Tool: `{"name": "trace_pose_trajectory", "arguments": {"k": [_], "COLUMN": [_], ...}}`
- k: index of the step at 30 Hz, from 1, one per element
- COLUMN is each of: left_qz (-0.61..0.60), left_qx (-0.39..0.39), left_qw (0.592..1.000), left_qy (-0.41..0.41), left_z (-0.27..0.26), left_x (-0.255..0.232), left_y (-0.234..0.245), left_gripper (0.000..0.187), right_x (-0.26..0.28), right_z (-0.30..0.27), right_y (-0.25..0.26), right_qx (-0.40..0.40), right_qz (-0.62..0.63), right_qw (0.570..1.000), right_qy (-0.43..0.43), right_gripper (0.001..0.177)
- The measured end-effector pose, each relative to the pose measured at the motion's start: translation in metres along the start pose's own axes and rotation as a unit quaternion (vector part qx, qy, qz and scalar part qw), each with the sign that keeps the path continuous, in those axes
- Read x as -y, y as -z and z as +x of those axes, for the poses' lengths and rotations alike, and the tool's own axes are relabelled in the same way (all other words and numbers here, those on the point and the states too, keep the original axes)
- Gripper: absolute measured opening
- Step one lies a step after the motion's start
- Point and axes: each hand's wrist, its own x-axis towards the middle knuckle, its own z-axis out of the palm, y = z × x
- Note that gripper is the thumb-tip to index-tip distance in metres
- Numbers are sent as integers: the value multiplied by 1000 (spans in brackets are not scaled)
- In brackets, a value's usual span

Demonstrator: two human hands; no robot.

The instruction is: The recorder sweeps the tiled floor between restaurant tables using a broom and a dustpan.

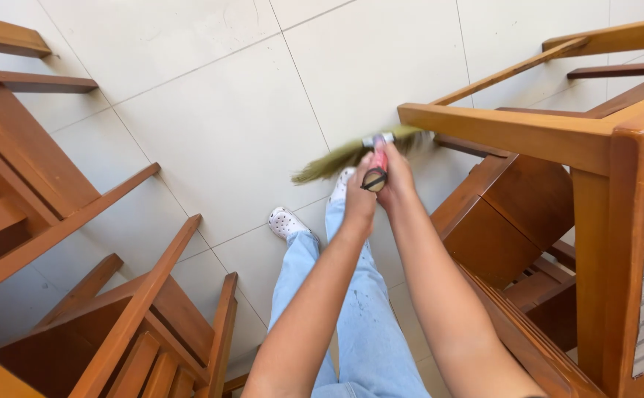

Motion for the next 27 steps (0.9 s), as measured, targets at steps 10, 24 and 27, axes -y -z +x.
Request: {"name": "trace_pose_trajectory", "arguments": {"k": [10,24,27], "left_qz": [-72,23,5], "left_qx": [4,21,81], "left_qw": [992,999,995], "left_qy": [-102,13,-62], "left_z": [48,32,23], "left_x": [-88,-61,-36], "left_y": [-20,-141,-171], "left_gripper": [57,53,49], "right_x": [21,185,205], "right_z": [90,-81,-77], "right_y": [-114,-89,-58], "right_qx": [93,132,86], "right_qz": [-208,-171,-180], "right_qw": [974,976,979], "right_qy": [-6,15,49], "right_gripper": [27,54,53]}}
